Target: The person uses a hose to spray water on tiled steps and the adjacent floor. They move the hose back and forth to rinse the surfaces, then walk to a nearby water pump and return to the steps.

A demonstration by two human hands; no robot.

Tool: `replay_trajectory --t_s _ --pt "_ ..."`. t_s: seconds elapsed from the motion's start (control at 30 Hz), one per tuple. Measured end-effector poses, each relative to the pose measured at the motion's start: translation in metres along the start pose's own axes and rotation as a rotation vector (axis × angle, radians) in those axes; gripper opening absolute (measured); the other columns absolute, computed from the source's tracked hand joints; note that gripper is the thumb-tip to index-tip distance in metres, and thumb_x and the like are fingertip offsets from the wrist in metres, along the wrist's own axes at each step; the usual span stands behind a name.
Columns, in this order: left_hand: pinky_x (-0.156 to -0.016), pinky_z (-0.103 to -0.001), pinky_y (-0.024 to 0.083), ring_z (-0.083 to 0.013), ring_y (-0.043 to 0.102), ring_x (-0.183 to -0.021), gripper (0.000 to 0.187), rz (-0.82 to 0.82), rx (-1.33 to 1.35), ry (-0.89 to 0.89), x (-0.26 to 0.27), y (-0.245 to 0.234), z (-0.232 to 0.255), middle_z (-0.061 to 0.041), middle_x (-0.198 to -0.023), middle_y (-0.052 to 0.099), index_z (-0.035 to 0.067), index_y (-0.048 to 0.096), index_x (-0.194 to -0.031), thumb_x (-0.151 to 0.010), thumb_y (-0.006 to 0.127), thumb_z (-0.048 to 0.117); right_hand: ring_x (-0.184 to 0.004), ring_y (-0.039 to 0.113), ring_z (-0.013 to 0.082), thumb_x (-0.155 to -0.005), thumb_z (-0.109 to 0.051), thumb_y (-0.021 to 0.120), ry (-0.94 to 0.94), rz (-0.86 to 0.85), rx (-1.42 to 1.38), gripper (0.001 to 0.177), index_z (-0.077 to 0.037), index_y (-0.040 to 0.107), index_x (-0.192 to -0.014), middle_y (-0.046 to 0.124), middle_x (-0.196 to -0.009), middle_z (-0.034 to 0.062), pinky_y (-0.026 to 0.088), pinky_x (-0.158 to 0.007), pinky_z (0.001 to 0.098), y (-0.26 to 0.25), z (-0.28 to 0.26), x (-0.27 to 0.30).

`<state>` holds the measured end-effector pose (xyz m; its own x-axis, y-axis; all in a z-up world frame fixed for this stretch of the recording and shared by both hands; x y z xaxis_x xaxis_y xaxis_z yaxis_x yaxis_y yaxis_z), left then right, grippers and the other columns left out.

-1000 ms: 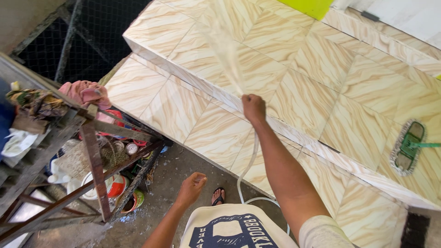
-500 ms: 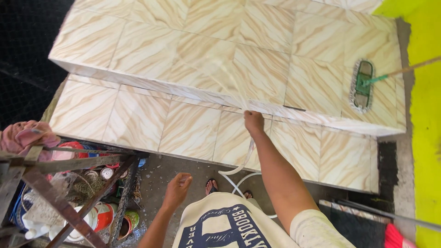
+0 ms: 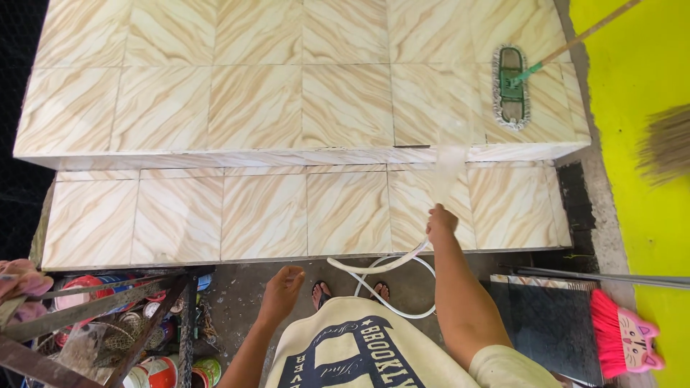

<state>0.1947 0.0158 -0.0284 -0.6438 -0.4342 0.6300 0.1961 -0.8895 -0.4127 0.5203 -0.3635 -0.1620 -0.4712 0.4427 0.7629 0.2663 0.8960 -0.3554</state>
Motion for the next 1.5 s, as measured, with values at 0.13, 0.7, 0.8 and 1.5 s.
replay_trajectory --t_s 0.13,0.7,0.8,1.5 --pt "-0.086 -0.038 0.059 -0.022 0.074 -0.109 0.033 -0.01 -0.017 0.017 0.007 0.016 0.016 -0.005 -0.121 0.079 0.014 0.074 -0.117 -0.098 0.061 0.038 -0.043 0.026 0.0136 -0.097 -0.034 0.061 -0.117 -0.262 0.172 0.031 -0.006 0.068 -0.087 0.044 -0.058 0.0032 0.02 -0.041 0.0301 0.038 0.011 0.018" --pt "-0.093 -0.04 0.058 -0.0239 0.073 -0.116 0.036 0.029 -0.09 -0.047 0.029 0.051 0.04 -0.007 -0.126 0.078 0.013 0.075 -0.12 -0.098 0.061 0.038 -0.044 0.032 0.0169 -0.093 -0.024 0.051 -0.083 -0.006 -0.157 0.025 -0.005 0.062 -0.081 0.04 -0.055 0.0043 0.027 -0.043 0.0316 -0.068 -0.078 0.009" --pt "-0.094 -0.041 0.058 -0.0251 0.073 -0.116 0.035 0.014 -0.113 -0.011 0.027 0.062 0.046 -0.006 -0.125 0.078 0.012 0.075 -0.118 -0.098 0.062 0.037 -0.045 0.03 0.0164 -0.093 -0.022 0.051 -0.063 0.016 -0.192 0.023 -0.006 0.06 -0.079 0.036 -0.054 0.0037 0.026 -0.043 0.0303 -0.091 -0.081 0.004" --pt "-0.086 -0.04 0.06 -0.023 0.073 -0.111 0.03 -0.041 -0.198 0.03 0.021 0.101 0.082 -0.006 -0.122 0.078 0.013 0.074 -0.115 -0.099 0.06 0.035 -0.051 0.035 0.017 -0.094 -0.024 0.052 -0.095 0.009 -0.22 0.025 -0.007 0.061 -0.078 0.045 -0.063 0.0048 0.03 -0.045 0.0309 -0.142 -0.108 -0.008"
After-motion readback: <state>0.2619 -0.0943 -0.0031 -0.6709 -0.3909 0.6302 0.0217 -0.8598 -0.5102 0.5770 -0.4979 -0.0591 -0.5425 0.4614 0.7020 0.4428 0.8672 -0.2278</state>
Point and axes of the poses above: each hand's wrist, its own x-axis away from the middle knuckle, its own y-axis out of the palm, z = x × y, the point moved 9 cm from there along -x, towards the middle knuckle
